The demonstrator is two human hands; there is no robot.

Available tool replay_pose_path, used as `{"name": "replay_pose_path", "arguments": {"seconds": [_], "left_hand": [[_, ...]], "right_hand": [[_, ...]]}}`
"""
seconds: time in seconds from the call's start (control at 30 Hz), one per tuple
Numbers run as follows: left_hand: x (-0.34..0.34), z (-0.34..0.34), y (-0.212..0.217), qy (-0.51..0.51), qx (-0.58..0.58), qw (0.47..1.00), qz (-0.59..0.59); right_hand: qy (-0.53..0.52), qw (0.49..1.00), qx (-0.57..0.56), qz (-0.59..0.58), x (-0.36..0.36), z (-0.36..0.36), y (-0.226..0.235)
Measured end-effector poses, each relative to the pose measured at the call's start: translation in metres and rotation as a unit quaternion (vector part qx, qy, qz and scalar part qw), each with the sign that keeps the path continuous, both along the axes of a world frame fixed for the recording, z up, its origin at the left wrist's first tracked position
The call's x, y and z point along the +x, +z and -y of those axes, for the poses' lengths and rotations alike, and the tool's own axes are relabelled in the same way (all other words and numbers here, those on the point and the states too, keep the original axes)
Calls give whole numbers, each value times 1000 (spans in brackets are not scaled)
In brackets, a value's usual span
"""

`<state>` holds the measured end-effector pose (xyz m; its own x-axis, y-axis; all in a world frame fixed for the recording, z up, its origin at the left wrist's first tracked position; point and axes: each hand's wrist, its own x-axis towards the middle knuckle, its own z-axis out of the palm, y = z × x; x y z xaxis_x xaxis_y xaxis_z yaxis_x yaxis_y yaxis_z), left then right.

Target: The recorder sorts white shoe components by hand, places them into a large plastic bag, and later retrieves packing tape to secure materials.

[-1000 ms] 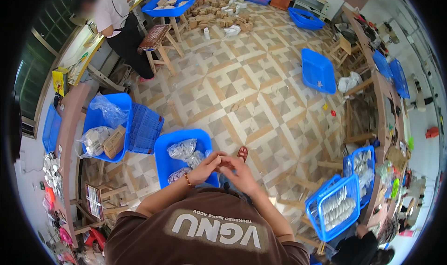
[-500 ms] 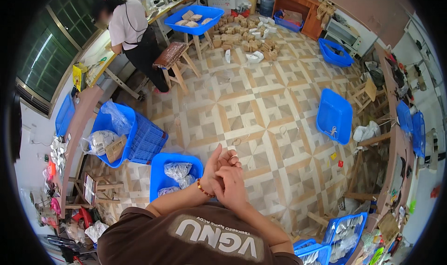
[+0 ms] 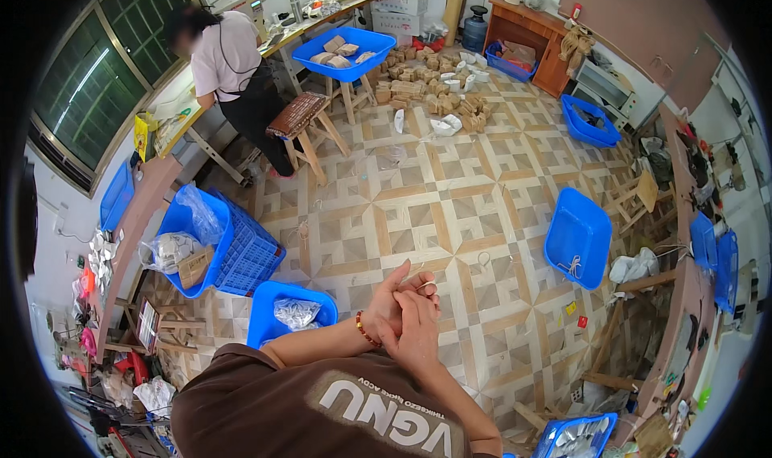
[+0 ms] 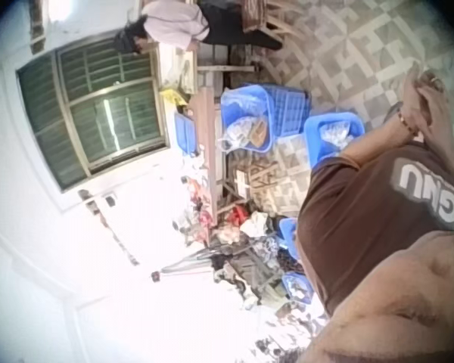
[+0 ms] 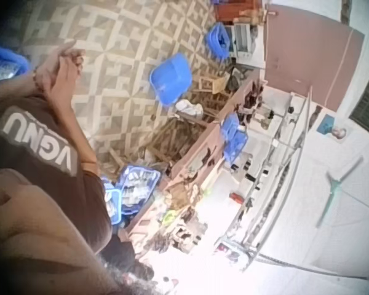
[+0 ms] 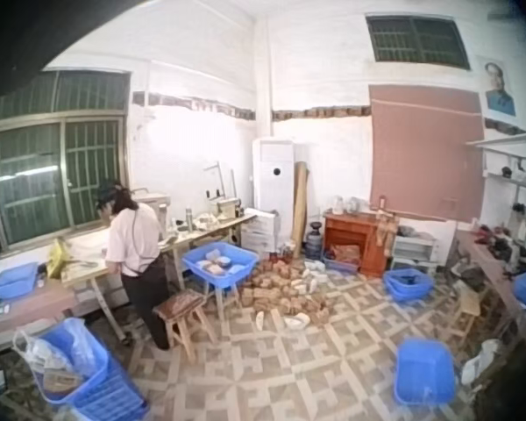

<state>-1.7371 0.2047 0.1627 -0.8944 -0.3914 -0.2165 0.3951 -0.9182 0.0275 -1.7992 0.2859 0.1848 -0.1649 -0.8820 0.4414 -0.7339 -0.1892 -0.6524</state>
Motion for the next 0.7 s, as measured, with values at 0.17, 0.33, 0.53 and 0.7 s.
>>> {"name": "replay_pose_path", "arguments": {"seconds": [0.17,0.33,0.53,0.7], "left_hand": [[-49,48,-1,23,-23,999,-1],[-118,109,-3,6,-39,998,-41],[-201,167,3,-11,-29,999,12],[-268,189,-11,-43,-29,998,19]], "right_hand": [[12,999,-29,-13,-51,45,-9],[15,999,-34,-6,-121,103,-8],[-12,1000,3,-5,-204,159,9],[-25,998,54,8,-266,180,-3]]}}
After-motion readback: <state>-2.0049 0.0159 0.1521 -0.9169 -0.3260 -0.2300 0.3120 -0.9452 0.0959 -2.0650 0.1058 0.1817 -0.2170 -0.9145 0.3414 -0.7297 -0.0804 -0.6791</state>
